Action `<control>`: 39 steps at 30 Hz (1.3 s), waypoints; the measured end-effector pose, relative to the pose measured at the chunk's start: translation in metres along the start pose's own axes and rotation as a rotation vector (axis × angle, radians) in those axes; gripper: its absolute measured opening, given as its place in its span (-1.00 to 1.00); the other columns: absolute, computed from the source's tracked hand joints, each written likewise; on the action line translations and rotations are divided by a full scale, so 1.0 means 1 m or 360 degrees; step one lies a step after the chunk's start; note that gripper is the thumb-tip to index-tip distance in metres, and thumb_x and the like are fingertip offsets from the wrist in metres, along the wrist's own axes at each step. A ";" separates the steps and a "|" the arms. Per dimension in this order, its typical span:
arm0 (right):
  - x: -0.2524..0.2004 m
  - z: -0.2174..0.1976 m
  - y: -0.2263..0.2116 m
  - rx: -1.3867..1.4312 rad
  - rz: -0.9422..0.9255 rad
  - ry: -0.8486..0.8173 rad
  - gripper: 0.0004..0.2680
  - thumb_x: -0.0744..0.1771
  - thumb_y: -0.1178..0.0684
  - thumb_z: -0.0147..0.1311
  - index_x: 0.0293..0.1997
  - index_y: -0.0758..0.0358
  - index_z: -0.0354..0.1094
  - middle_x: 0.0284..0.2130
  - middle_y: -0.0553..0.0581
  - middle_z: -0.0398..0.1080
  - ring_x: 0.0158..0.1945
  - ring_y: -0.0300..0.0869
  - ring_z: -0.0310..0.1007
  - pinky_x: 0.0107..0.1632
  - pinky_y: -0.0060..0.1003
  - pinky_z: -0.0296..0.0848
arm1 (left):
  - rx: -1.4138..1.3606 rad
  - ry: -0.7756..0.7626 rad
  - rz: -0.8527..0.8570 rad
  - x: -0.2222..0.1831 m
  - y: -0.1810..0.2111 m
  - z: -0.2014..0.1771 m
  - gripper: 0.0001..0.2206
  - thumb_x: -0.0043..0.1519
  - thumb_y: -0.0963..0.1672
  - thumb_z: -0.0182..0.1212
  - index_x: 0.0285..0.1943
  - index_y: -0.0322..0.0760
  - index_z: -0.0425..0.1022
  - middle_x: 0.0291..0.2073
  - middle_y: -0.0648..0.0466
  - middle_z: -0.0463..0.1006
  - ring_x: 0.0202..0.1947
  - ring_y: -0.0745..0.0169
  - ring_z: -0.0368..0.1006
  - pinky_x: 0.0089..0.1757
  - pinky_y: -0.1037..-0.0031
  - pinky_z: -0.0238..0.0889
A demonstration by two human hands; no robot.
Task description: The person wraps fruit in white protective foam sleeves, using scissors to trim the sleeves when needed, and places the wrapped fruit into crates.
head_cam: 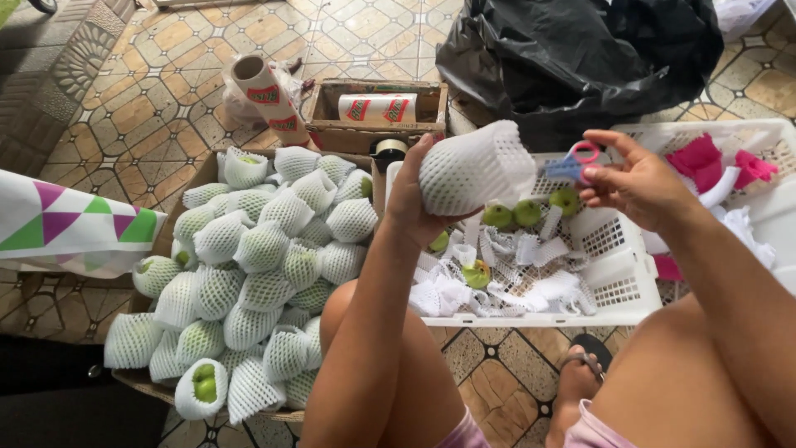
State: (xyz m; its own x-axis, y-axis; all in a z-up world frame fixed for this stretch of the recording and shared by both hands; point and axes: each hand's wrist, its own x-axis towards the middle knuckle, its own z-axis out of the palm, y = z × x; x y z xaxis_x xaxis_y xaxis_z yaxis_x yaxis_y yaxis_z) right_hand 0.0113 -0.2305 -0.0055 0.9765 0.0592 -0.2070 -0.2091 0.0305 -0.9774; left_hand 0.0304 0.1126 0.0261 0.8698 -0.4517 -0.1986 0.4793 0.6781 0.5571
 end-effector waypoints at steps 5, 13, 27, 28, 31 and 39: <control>-0.034 0.047 0.012 0.0264 -0.0130 0.0159 -0.59 0.37 0.23 0.02 0.38 -0.05 0.13 -0.32 0.13 0.40 -0.41 -0.24 0.48 -0.36 -0.46 0.57 | 0.0260 -0.0121 -0.0109 0.004 -0.030 0.006 -0.41 0.17 0.15 0.20 0.20 -0.31 0.42 -0.12 -0.29 0.56 -0.19 -0.25 0.57 -0.28 -0.01 0.50; -0.021 0.064 0.065 -0.1150 -0.0401 0.0345 -0.80 0.25 -0.09 0.32 -0.11 -0.01 0.50 -0.23 0.07 0.52 -0.07 -0.08 0.54 0.07 -0.13 0.44 | 0.0425 -0.0098 -0.0150 0.032 -0.059 -0.023 -0.30 0.19 0.22 0.23 0.35 -0.24 0.39 0.07 -0.42 0.50 -0.03 -0.43 0.52 -0.08 -0.26 0.42; -0.013 0.100 0.041 -0.0796 0.0007 0.0142 -0.95 0.30 0.28 0.13 -0.29 0.50 0.36 -0.56 0.39 0.50 -0.64 0.00 0.54 -0.56 -0.19 0.58 | 0.0471 0.0320 -0.0136 0.024 -0.035 -0.003 -0.10 0.16 0.27 0.09 0.47 -0.47 0.14 0.19 -0.49 0.39 0.08 -0.53 0.43 -0.01 -0.36 0.31; -0.018 0.097 0.041 -0.0798 0.0010 0.0133 -0.95 0.30 0.28 0.13 -0.29 0.50 0.36 -0.56 0.39 0.50 -0.64 0.00 0.54 -0.56 -0.19 0.58 | 0.0467 0.0328 -0.0134 0.025 -0.030 -0.007 -0.10 0.16 0.27 0.09 0.47 -0.47 0.14 0.19 -0.49 0.39 0.08 -0.53 0.43 -0.01 -0.36 0.31; -0.031 0.089 0.036 -0.0093 0.0174 0.0045 -0.73 0.30 0.19 0.22 0.07 0.43 0.35 -0.41 0.39 0.45 -0.55 0.02 0.53 -0.50 -0.13 0.61 | 0.0245 0.0472 0.0030 0.030 -0.013 -0.021 -0.29 0.18 0.22 0.15 0.30 -0.33 0.27 0.02 -0.31 0.52 -0.13 -0.46 0.55 -0.18 -0.39 0.42; -0.076 0.094 -0.005 0.0079 0.0404 -0.0554 -0.37 0.06 -0.17 0.34 0.10 0.54 0.36 -0.15 0.53 0.45 -0.10 0.26 0.60 0.04 0.12 0.60 | -0.0024 0.0579 0.0334 0.026 0.015 -0.032 -0.39 0.15 0.23 0.18 0.12 -0.23 0.33 -0.10 -0.20 0.62 -0.18 -0.33 0.61 -0.16 -0.35 0.51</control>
State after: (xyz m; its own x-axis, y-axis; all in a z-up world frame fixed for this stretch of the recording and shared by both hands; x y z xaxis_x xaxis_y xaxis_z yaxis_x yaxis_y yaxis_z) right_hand -0.0669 -0.1412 0.0189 0.8199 0.4039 -0.4057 -0.4510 0.0193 -0.8923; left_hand 0.0641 0.1294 0.0036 0.9322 -0.0703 -0.3551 0.2864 0.7433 0.6046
